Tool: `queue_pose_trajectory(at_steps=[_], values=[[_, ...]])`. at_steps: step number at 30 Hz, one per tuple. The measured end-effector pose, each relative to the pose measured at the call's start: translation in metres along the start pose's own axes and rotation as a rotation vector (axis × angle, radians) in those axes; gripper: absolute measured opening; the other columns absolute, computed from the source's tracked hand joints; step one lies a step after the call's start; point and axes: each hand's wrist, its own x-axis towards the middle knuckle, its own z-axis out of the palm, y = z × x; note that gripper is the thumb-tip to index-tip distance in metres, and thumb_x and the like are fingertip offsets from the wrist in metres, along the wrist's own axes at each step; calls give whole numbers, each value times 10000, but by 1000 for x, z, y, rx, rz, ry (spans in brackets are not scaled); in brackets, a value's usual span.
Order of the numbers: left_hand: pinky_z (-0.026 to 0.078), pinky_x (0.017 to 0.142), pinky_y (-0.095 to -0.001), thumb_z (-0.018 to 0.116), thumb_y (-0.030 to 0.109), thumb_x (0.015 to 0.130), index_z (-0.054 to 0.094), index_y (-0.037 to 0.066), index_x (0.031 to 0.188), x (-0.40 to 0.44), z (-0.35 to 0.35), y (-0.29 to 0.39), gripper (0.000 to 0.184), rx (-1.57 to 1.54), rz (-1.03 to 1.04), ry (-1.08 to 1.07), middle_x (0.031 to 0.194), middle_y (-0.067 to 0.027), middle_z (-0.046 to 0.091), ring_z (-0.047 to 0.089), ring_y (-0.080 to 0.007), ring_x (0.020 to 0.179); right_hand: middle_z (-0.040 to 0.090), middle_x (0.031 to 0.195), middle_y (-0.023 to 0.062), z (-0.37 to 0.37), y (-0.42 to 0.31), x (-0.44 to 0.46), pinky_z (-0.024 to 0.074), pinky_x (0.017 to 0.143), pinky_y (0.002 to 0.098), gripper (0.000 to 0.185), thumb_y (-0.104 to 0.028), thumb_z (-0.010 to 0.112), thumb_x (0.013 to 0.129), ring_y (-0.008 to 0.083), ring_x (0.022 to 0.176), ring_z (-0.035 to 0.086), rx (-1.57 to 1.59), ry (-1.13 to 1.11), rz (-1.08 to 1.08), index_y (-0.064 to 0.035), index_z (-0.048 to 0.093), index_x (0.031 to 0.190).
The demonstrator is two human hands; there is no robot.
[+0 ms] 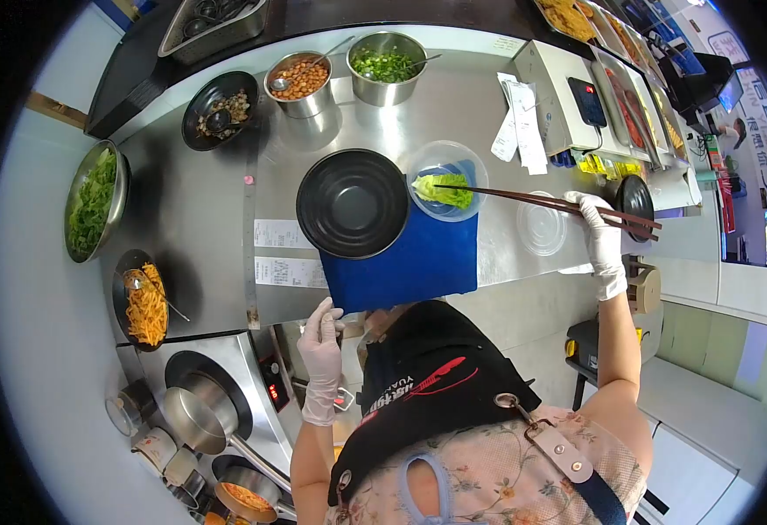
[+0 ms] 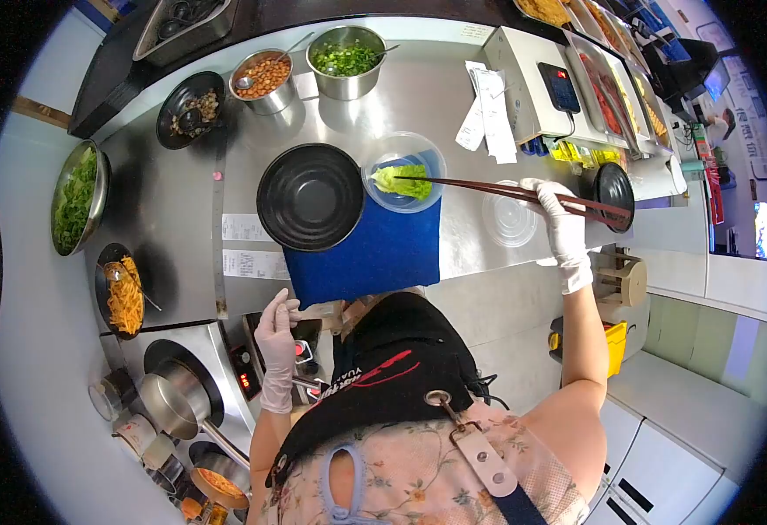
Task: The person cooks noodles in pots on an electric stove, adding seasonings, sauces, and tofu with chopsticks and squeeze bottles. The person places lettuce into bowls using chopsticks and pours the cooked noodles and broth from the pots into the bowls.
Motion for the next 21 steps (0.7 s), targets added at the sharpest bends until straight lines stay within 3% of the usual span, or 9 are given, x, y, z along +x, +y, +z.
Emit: queue_pose_trajectory(at_steps=[1, 6, 9, 11, 13, 14, 16, 17, 21], values=[[462, 694, -220, 495, 88, 968, 603, 25, 1191, -1, 0, -2, 256, 4, -5, 4, 947, -62, 657, 552, -74, 747, 665, 1007, 149, 0, 0, 0, 531, 860, 323, 241, -180, 612, 909, 203, 959, 626, 37, 10, 5, 38, 647, 1004], [470, 693, -224, 488, 88, 970, 597, 15, 1194, -8, -4, -15, 260, 14, -40, 31, 955, -68, 657, 558, -80, 757, 677, 1016, 80, -13, -52, 2, 461, 890, 308, 218, -184, 640, 890, 146, 933, 608, -193, -41, -108, 1, 674, 1001], [479, 703, -225, 484, 80, 968, 595, 5, 1190, -11, -8, -28, 260, -20, -55, 71, 953, -73, 655, 570, -87, 776, 643, 947, 59, -9, -101, 5, 482, 829, 305, 221, -187, 597, 917, 143, 869, 591, -412, 259, -164, 12, 660, 992], [492, 731, -232, 484, 60, 958, 591, -8, 1192, -13, -14, -23, 266, -138, -40, 117, 946, -74, 649, 584, -106, 802, 642, 1003, 96, 11, -126, 20, 472, 868, 322, 258, -190, 570, 927, 171, 903, 603, -206, 101, -265, 32, 630, 1044], [496, 702, -249, 519, 67, 922, 613, 23, 1180, -17, -25, -48, 279, -24, -64, 180, 956, -86, 651, 588, -91, 757, 639, 1022, 128, 52, -140, 51, 456, 904, 358, 330, -260, 545, 941, 211, 954, 604, -62, -251, -417, 43, 622, 1047], [492, 674, -250, 532, 80, 911, 625, 42, 1170, -18, -26, -55, 278, -7, 40, 271, 926, -93, 664, 592, -93, 719, 640, 1019, 131, 89, -142, 67, 450, 913, 362, 342, -270, 547, 940, 219, 958, 603, -60, -278, -478, 47, 621, 1046], [494, 666, -244, 523, 86, 921, 625, 41, 1162, -24, -37, -36, 265, -31, -19, 350, 895, -96, 678, 607, -106, 709, 641, 1034, 141, 181, -147, 85, 438, 935, 367, 363, -288, 550, 939, 227, 970, 605, 31, -415, -592, 48, 620, 1056], [494, 662, -239, 522, 87, 923, 627, 41, 1157, -26, -40, -36, 260, -48, 8, 404, 887, -95, 679, 608, -102, 707, 645, 1051, 137, 239, -157, 71, 433, 944, 362, 352, -274, 532, 950, 218, 985, 604, 69, -364, -431, 42, 621, 1077], [490, 698, -226, 477, 101, 967, 583, -3, 1191, -38, -55, -49, 269, -272, -101, 549, 952, -69, 660, 597, -94, 766, 663, 1062, 84, 450, -178, 65, 431, 935, 294, 282, -205, 515, 961, 154, 988, 596, 251, -754, -618, 12, 663, 1065]])
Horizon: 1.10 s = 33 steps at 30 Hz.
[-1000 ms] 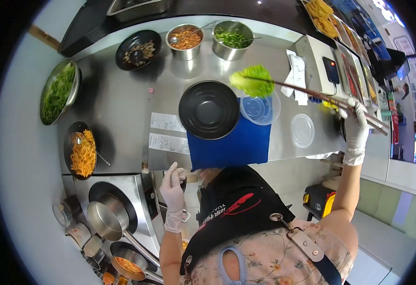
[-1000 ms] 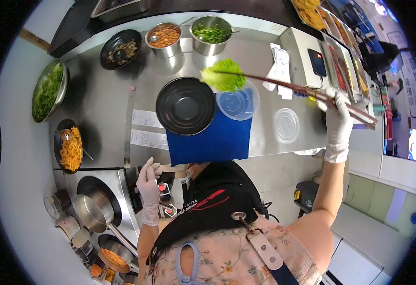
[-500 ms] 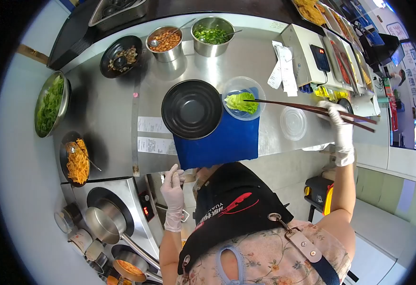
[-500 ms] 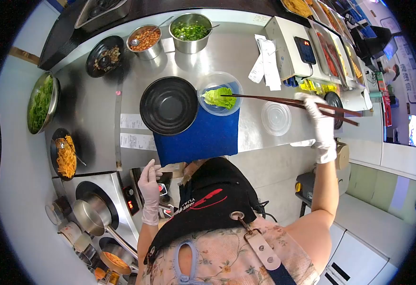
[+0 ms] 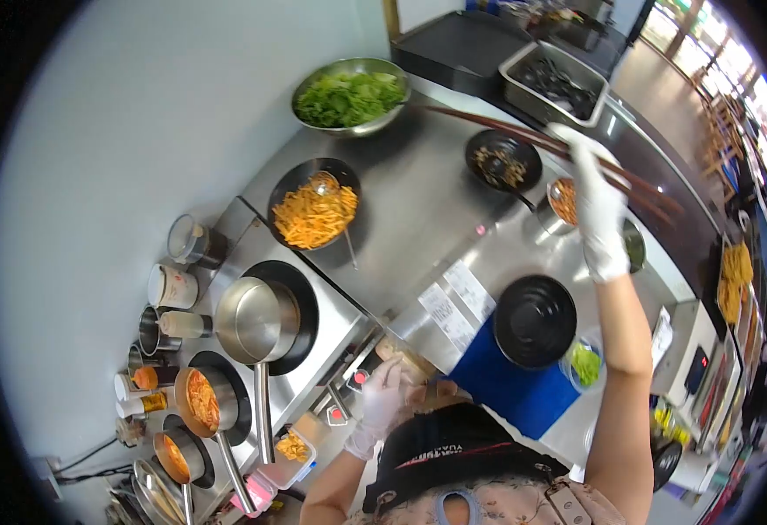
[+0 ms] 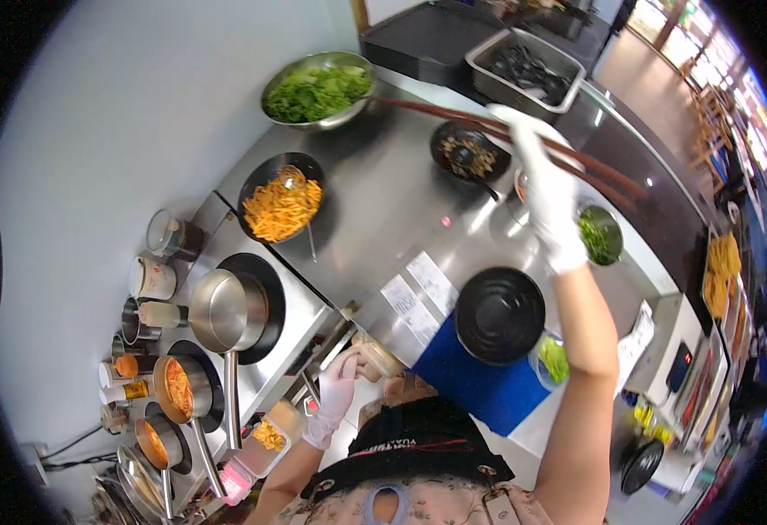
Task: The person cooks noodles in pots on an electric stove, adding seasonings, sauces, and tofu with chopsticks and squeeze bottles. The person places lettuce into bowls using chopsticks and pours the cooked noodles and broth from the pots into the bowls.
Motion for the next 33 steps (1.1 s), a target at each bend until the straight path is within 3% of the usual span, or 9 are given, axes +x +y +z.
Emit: queue_pose_trajectory(at_steps=[3, 6, 12, 16, 18, 21, 24, 29, 33], values=[[489, 691, -231, 467, 108, 971, 593, 7, 1177, -5, -16, -9, 262, 16, 2, 150, 957, -72, 662, 598, -98, 761, 690, 1007, 43, 91, 47, 67, 431, 912, 273, 246, -201, 553, 928, 122, 961, 604, 31, -51, -97, -31, 698, 1032], [495, 658, -231, 462, 109, 973, 602, 14, 1166, -13, -32, -21, 257, 0, -46, 269, 920, -66, 674, 602, -93, 718, 689, 971, 56, 154, 81, 109, 478, 841, 256, 184, -154, 621, 881, 130, 917, 629, 191, -47, 30, -13, 689, 978], [490, 644, -246, 480, 111, 973, 611, 38, 1155, -20, -45, -18, 236, 7, -87, 351, 928, -84, 669, 589, -103, 715, 689, 863, 75, 210, 123, 134, 478, 752, 265, 180, -156, 629, 866, 130, 816, 623, 233, -92, -20, 2, 688, 930], [489, 642, -249, 485, 114, 973, 610, 40, 1158, -15, -46, -20, 235, -13, -120, 353, 925, -81, 667, 587, -101, 714, 683, 807, 61, 194, 115, 142, 496, 676, 274, 167, -168, 636, 856, 135, 720, 620, 3, 43, -74, -13, 699, 842], [485, 646, -246, 485, 107, 972, 608, 41, 1162, -10, -45, -23, 236, -43, -117, 332, 925, -74, 660, 580, -101, 715, 684, 831, 71, 181, 121, 155, 544, 662, 271, 143, -128, 625, 861, 149, 742, 642, 224, 93, 28, -1, 690, 842], [481, 653, -240, 488, 100, 969, 605, 40, 1166, -4, -43, -20, 237, -49, -145, 305, 924, -65, 651, 574, -98, 720, 677, 858, 106, 168, 126, 161, 590, 639, 286, 135, -86, 600, 874, 179, 757, 659, 309, 188, 98, 31, 662, 852], [478, 655, -235, 480, 93, 969, 602, 31, 1168, 1, -43, -24, 241, -64, -132, 282, 928, -58, 647, 571, -95, 722, 670, 876, 155, 158, 123, 163, 609, 624, 308, 141, -72, 584, 887, 206, 750, 665, 450, 242, 75, 59, 633, 869], [478, 663, -225, 467, 134, 982, 584, 9, 1181, 4, -43, -26, 262, -10, -119, 244, 946, -74, 665, 572, -86, 723, 654, 930, 214, 130, 110, 162, 627, 642, 359, 113, -32, 551, 897, 273, 740, 672, 583, 296, 51, 76, 573, 923], [475, 674, -223, 455, 127, 982, 579, -1, 1182, 4, -38, -21, 267, -11, -80, 198, 957, -77, 666, 578, -88, 731, 652, 987, 197, 63, 87, 133, 600, 765, 427, 198, -85, 514, 931, 295, 859, 661, 591, 201, 53, 76, 588, 1020]])
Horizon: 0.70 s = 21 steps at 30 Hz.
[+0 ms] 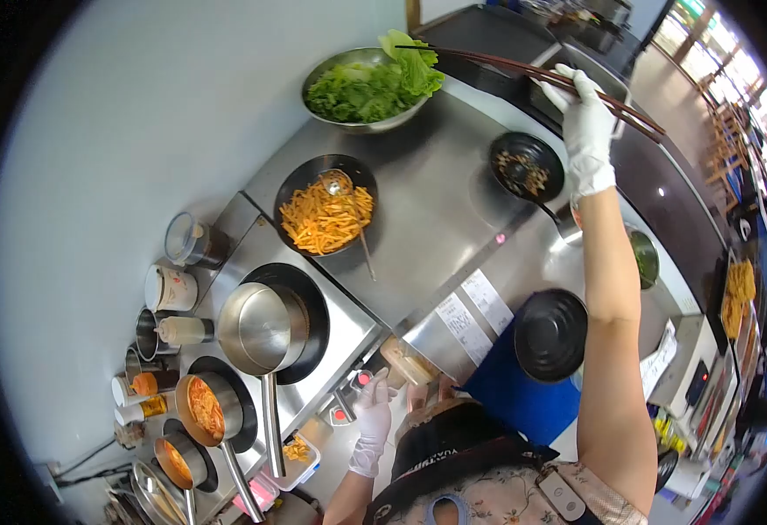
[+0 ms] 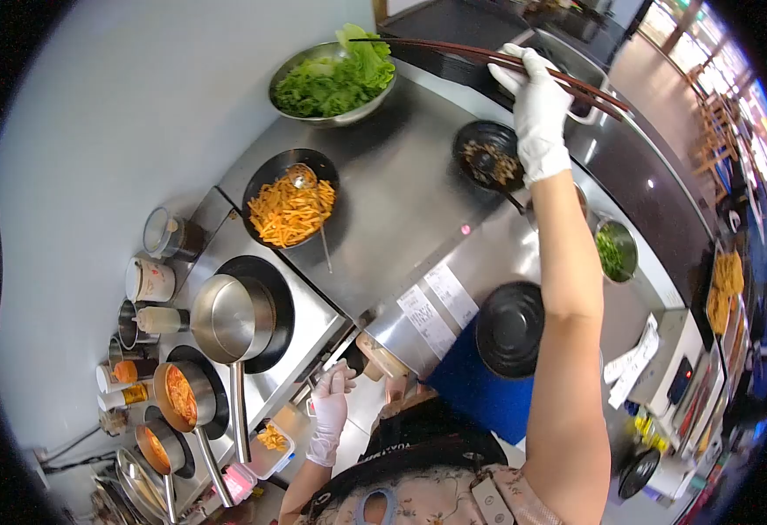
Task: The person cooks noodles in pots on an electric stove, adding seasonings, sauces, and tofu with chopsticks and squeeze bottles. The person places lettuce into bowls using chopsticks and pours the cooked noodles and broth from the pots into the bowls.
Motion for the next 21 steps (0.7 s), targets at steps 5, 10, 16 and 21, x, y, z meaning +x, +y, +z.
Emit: queue_pose_trajectory(at_steps=[5, 10, 16, 21], values=[[479, 673, -237, 445, 114, 975, 575, -2, 1205, 8, 16, 10, 289, -10, 38, -118, 957, -80, 666, 585, -99, 737, 626, 1104, 171, -86, -135, -101, 533, 900, 433, 242, -145, 496, 952, 254, 1032, 610, -199, 116, -3, 48, 598, 1055], [450, 633, -216, 486, 92, 952, 558, -5, 1235, 7, 81, 63, 307, 20, 55, -307, 911, -69, 647, 570, -93, 711, 615, 1101, 161, -162, -260, -245, 507, 914, 411, 303, -198, 471, 973, 245, 1019, 608, -537, 275, 4, 55, 588, 1092], [482, 725, -268, 633, 163, 886, 448, -31, 1319, 20, 192, 39, 509, 26, 216, -433, 919, -68, 616, 566, -134, 773, 649, 855, 96, -161, -303, -373, 485, 791, 298, 330, -261, 540, 952, 180, 827, 624, -931, 467, 43, 34, 661, 866], [459, 832, -320, 687, 211, 839, 359, -81, 1347, 22, 228, 27, 672, 391, 282, -312, 1036, -141, 561, 555, -226, 905, 672, 954, 111, -159, -256, -431, 528, 832, 337, 196, -36, 635, 835, 244, 960, 654, -1330, -270, 153, -62, 681, 1023]])
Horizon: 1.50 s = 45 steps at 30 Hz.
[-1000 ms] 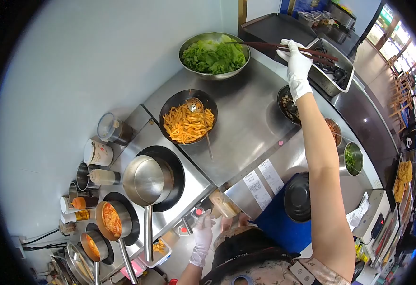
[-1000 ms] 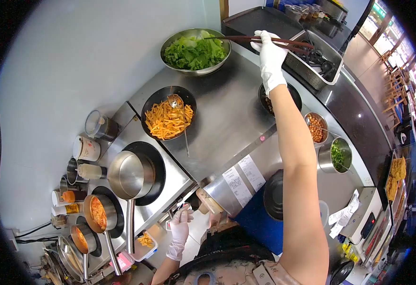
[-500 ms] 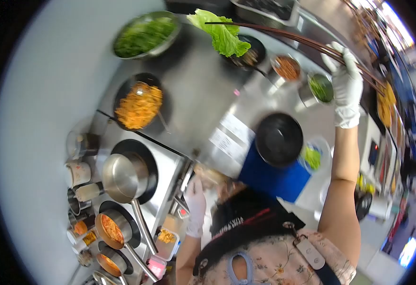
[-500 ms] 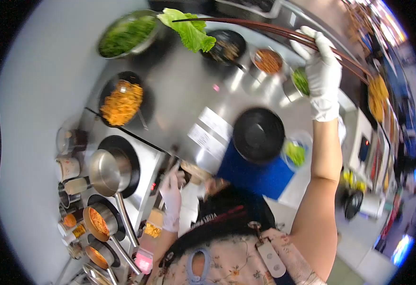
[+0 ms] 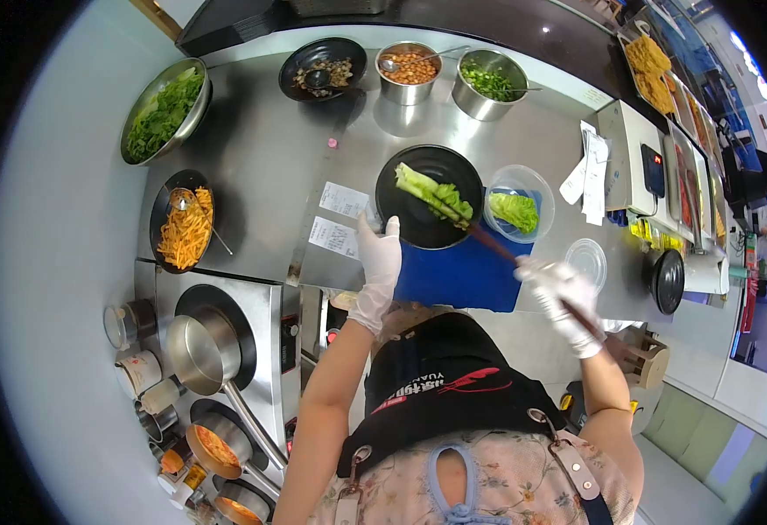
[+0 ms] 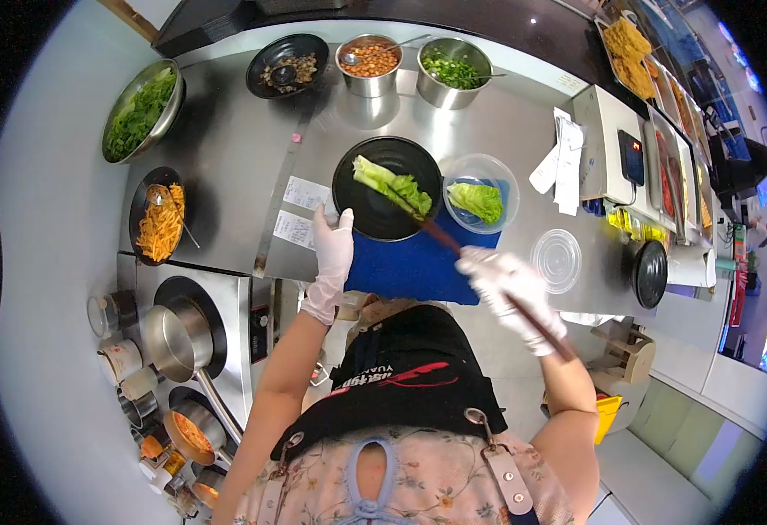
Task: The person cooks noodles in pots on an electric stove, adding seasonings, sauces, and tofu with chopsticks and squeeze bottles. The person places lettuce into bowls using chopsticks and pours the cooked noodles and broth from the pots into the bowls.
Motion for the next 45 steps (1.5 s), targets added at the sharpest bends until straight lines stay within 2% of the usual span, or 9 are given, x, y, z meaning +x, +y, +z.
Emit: queue_pose_trajectory(at_steps=[1, 4, 10, 12, 17, 22, 25, 29, 45], values=[[462, 819, -324, 669, 196, 851, 358, -77, 1347, -3, -1, 1, 645, -19, 9, -4, 1071, -144, 540, 558, -222, 912, 665, 998, 121, 14, 12, -6, 536, 835, 349, 289, -37, 671, 794, 264, 975, 651, 9, -36, -200, -80, 656, 1080], [463, 811, -329, 655, 186, 859, 360, -74, 1349, -7, -9, -6, 628, -153, -127, -78, 1067, -145, 539, 560, -217, 904, 664, 1029, 114, 24, 8, -14, 531, 860, 360, 326, -100, 710, 767, 285, 993, 644, -74, -118, -261, -77, 644, 1085], [450, 866, -356, 605, 183, 893, 385, -38, 1357, -25, -41, -15, 559, 6, 95, 84, 1137, -161, 529, 547, -238, 954, 676, 1023, 154, -39, -27, -2, 491, 870, 348, 224, -198, 621, 868, 269, 957, 640, 176, 90, 215, -18, 695, 980], [456, 823, -335, 626, 186, 879, 420, -38, 1331, -33, -60, -18, 545, -66, 130, 132, 1071, -153, 526, 535, -234, 924, 682, 969, 138, -45, -21, 36, 485, 851, 338, 288, -271, 609, 884, 241, 908, 635, 219, 176, 18, -1, 695, 934], [460, 804, -315, 622, 124, 874, 459, 13, 1316, -54, -105, -34, 484, -91, 61, 223, 1020, -116, 548, 545, -223, 892, 660, 950, 121, -40, -43, 141, 471, 841, 360, 240, -212, 610, 886, 217, 917, 609, 285, 121, 7, 17, 671, 920], [462, 865, -303, 604, 112, 892, 515, -1, 1258, -77, -133, -61, 393, -339, -124, 286, 1064, -136, 604, 592, -194, 940, 658, 1075, 89, 48, -89, 298, 395, 983, 320, 237, -119, 505, 943, 188, 1058, 581, 518, 109, -282, 5, 661, 1070], [475, 715, -230, 551, 69, 925, 501, 25, 1300, -89, -135, -100, 381, -63, -1, 344, 989, -62, 626, 558, -99, 789, 672, 1063, 54, 127, -108, 400, 425, 940, 270, 200, -133, 569, 919, 128, 1023, 592, 584, 136, -372, -25, 688, 1037], [473, 687, -236, 519, 96, 945, 506, -4, 1281, -107, -147, -104, 350, -297, -225, 354, 972, -66, 630, 544, -95, 739, 696, 963, 38, 230, -125, 496, 458, 852, 259, 179, -152, 641, 867, 118, 909, 615, 828, 159, -314, -33, 706, 984], [472, 720, -249, 486, 107, 956, 510, 8, 1263, -118, -175, -91, 323, -392, -531, 453, 965, -77, 627, 562, -113, 766, 688, 818, 62, 364, -165, 622, 478, 712, 291, 166, -148, 678, 821, 137, 764, 621, 943, 266, -110, -5, 700, 902]])
